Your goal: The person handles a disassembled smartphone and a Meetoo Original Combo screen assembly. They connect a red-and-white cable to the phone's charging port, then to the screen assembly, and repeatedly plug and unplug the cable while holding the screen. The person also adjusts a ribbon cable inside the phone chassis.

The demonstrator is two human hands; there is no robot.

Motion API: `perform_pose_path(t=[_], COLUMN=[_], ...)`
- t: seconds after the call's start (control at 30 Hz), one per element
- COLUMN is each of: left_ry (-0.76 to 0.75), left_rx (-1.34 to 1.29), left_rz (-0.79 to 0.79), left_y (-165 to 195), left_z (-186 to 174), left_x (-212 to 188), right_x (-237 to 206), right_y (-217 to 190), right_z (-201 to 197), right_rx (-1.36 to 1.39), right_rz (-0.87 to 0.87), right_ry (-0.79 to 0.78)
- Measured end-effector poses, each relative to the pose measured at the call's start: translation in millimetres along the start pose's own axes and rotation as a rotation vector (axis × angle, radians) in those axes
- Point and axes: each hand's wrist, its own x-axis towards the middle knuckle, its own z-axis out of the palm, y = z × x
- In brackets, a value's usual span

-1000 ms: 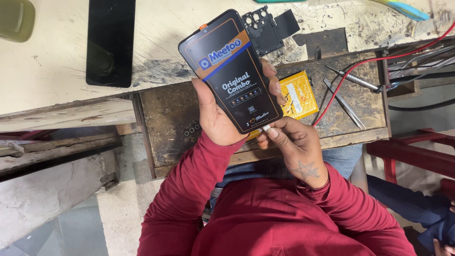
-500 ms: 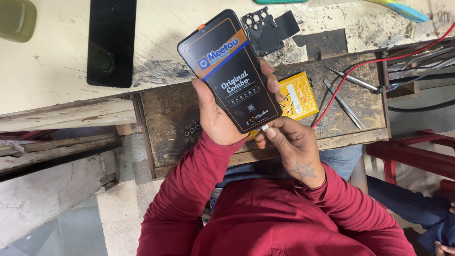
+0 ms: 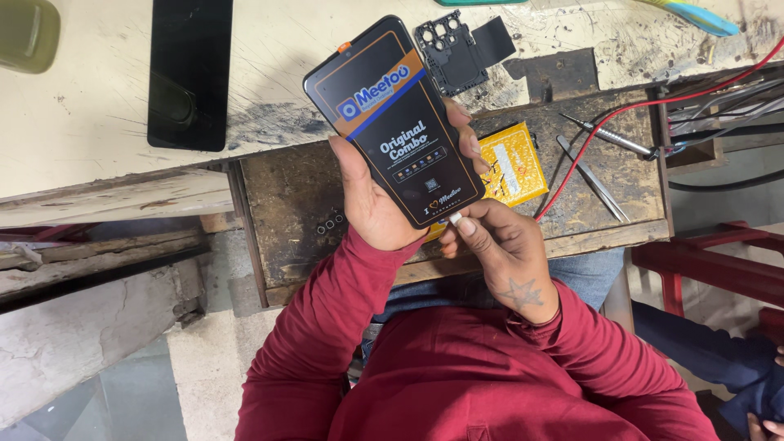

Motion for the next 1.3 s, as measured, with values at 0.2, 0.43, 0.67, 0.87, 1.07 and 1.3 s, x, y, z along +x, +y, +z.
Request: perform_pose_path(t=[0.2,0.43,0.67,0.87,1.07,1.3], left_ry=[-0.024,-0.010,0.042,-0.021,0.078,0.162], left_rx=[0.030,0.038,0.002,0.021,-0.015,-0.020], left_rz=[0.040,0.037,-0.012,0.023,0.112,0.148], left_y=[-1.9,-2.9,-3.1,0.8,7.7,13.8], left_z=[-3.8,-5.2,-0.5,-0.1,2.8,2.4], left_x=[1.3,1.2,-1.3,2.7,5.1,7.1], right_x=[0.2,1.4,2.5,0.2,-0.8,4.9], right_y=[-0.8,-3.7,-5.7,-6.3,-10.7,-28.5], right_z=[1.5,0.9,-1.0,-1.7,0.4,11.6], right_rx=[0.012,0.004,0.026,0.010,-0.033,-0.010], right_rz=[-0.037,0.062,-0.005,0.041,0.025,0.027], right_ry=[-0.013,-0.007,-0.041,-0.019,-0.033,-0.050])
